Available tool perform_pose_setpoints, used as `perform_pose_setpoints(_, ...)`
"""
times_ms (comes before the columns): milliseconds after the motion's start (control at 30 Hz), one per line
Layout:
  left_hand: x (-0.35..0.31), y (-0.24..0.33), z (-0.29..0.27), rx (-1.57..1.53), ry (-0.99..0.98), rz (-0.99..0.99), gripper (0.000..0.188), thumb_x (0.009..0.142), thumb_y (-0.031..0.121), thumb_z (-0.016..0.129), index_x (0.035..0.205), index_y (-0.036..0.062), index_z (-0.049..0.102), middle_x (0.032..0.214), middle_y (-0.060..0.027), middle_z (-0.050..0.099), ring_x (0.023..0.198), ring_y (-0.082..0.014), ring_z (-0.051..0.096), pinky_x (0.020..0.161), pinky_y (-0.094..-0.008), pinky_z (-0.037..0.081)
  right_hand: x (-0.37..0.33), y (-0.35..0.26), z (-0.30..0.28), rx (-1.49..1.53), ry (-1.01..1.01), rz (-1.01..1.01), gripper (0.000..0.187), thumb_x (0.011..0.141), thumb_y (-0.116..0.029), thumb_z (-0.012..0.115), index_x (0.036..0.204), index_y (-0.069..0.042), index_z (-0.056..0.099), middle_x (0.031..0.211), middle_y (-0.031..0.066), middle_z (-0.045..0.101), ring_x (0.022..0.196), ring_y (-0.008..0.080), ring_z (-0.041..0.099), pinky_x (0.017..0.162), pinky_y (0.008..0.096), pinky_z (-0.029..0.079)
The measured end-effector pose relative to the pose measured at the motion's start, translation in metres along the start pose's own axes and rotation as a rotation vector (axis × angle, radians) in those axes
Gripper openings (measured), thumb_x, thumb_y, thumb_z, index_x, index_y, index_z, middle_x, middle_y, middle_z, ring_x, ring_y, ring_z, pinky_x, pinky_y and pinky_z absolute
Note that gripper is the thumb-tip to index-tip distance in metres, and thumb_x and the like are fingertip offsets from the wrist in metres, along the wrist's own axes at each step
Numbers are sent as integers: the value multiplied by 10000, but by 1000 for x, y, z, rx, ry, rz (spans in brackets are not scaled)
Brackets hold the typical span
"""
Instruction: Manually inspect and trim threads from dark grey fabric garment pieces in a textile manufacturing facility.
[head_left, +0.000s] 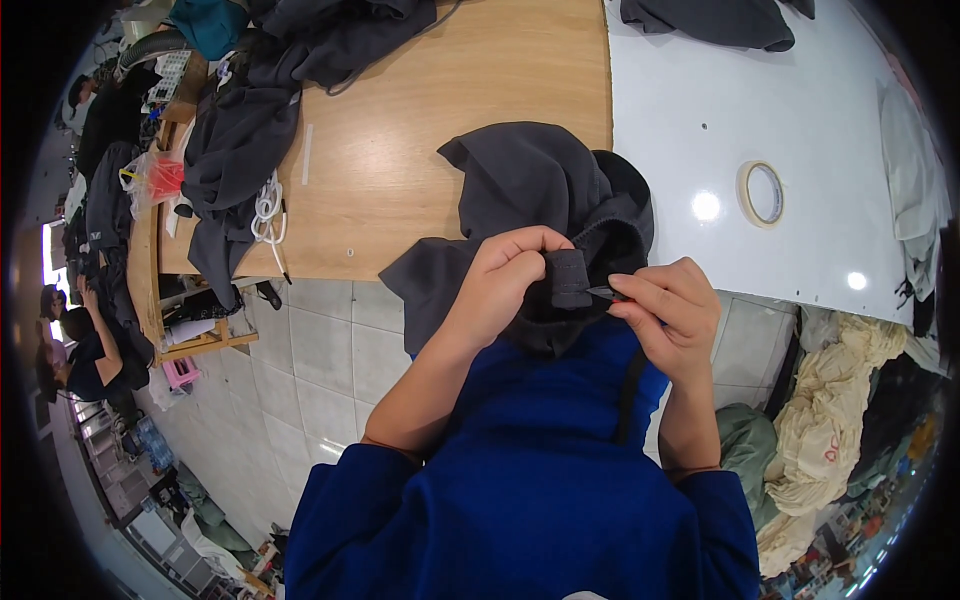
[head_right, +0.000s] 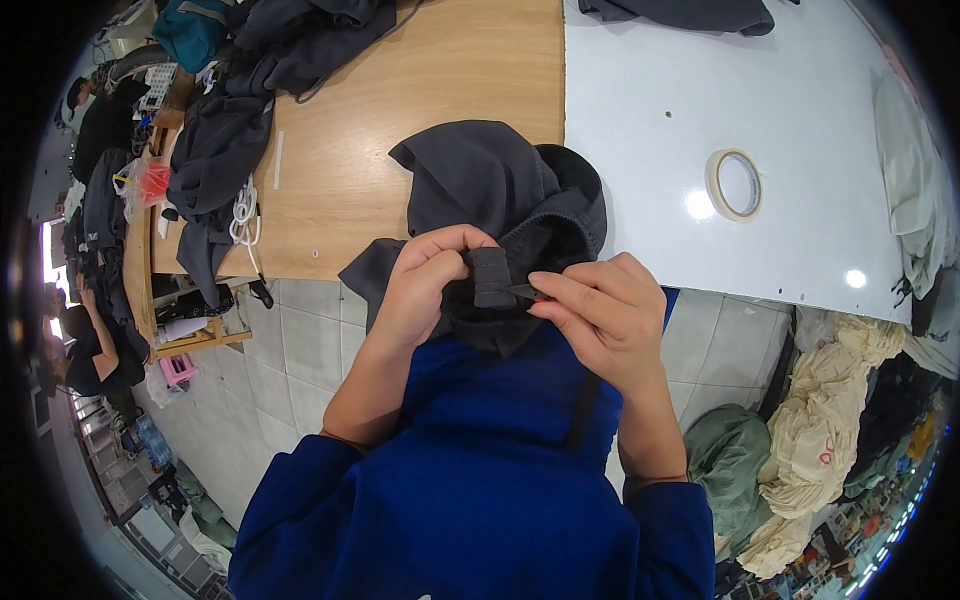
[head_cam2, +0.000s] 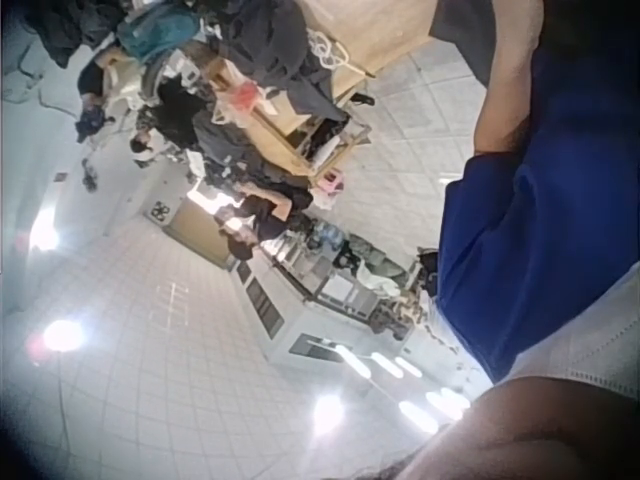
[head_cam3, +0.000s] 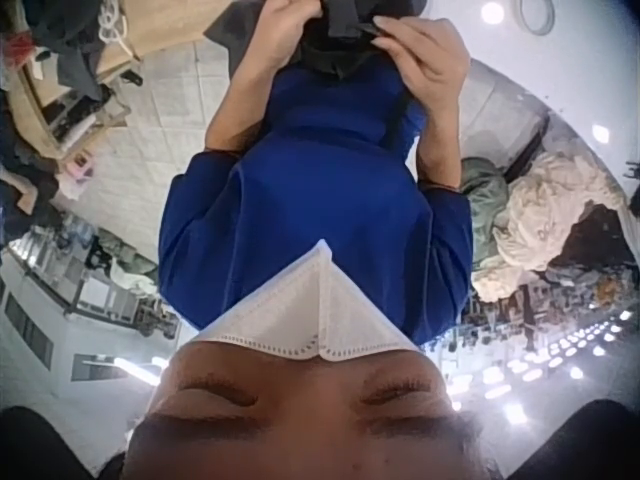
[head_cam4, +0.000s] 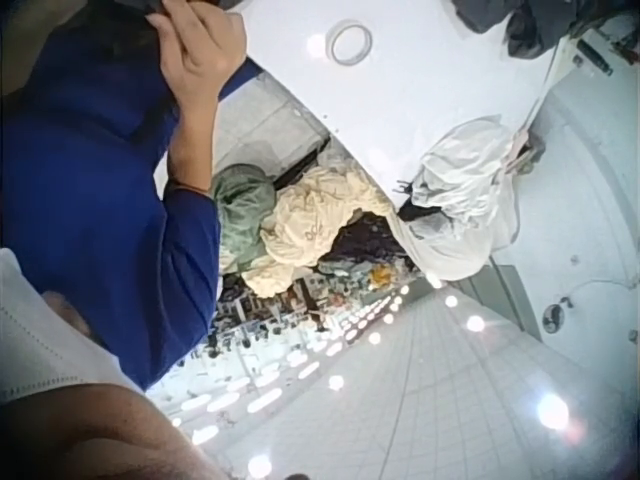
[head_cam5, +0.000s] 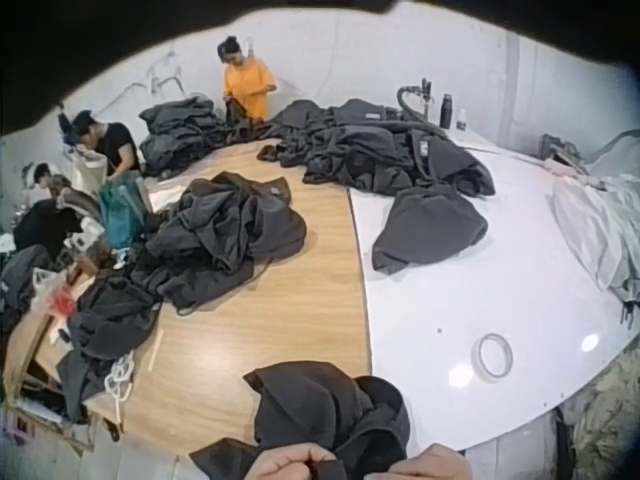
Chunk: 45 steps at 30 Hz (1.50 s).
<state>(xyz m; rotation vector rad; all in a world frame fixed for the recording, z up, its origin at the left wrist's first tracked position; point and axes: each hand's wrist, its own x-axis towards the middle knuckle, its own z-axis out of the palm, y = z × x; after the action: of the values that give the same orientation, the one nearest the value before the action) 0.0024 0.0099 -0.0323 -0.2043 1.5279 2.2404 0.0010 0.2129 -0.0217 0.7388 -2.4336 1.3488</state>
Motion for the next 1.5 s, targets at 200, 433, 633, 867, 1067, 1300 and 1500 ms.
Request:
perform_pose_setpoints(200,0,0,0,1,8,-2,301,728,-15,372,912,-52,608,845,-51,621,794,-85,554,743,-199,424,0,1,1,-10,-37,-39,301,607,-207,776,896,-140,724,721,-13,611,584,146,473,533,257,374)
perform_pose_setpoints(433,0,-3,-1,-7,12,-7,300,730,-11,373,911,-47,610,846,-49,620,795,-85,549,743,-200,420,-1,3,4,-18,-37,-56,303,600,-217,775,891,-148,726,725,-17,611,585,146,474,531,258,374)
perform_pose_setpoints(633,0,-1,0,17,10,6,300,725,-6,374,905,-48,611,846,-49,621,793,-85,551,740,-203,423,-2,4,7,-14,-11,-49,291,604,-210,777,881,-138,727,726,-12,619,584,147,479,534,256,378)
perform_pose_setpoints(867,0,-1,0,6,10,-11,300,721,-8,375,904,-50,610,842,-50,622,790,-82,551,737,-198,423,-2,2,5,11,13,-1,267,623,-181,774,881,-130,728,728,-2,626,591,144,492,547,253,386)
perform_pose_setpoints(1067,0,-1,0,6,15,-4,299,721,-14,376,908,-55,606,837,-51,623,785,-79,553,739,-195,426,0,3,1,23,-31,0,291,632,-132,770,915,-92,714,753,23,630,608,152,501,552,257,392)
perform_pose_setpoints(1300,4,1,-11,-351,340,114,368,788,-12,379,1113,-64,544,1034,-96,611,949,-151,573,875,-251,428,-13,13,7,217,97,326,291,765,-34,656,1054,-12,648,793,71,613,659,133,510,613,233,409)
perform_pose_setpoints(1500,-1,1,-30,-370,331,166,361,847,36,401,1191,-33,483,1130,-82,554,1039,-138,523,928,-253,395,-27,21,24,258,175,494,383,854,-108,604,1222,-25,544,973,90,625,886,136,567,791,235,442)
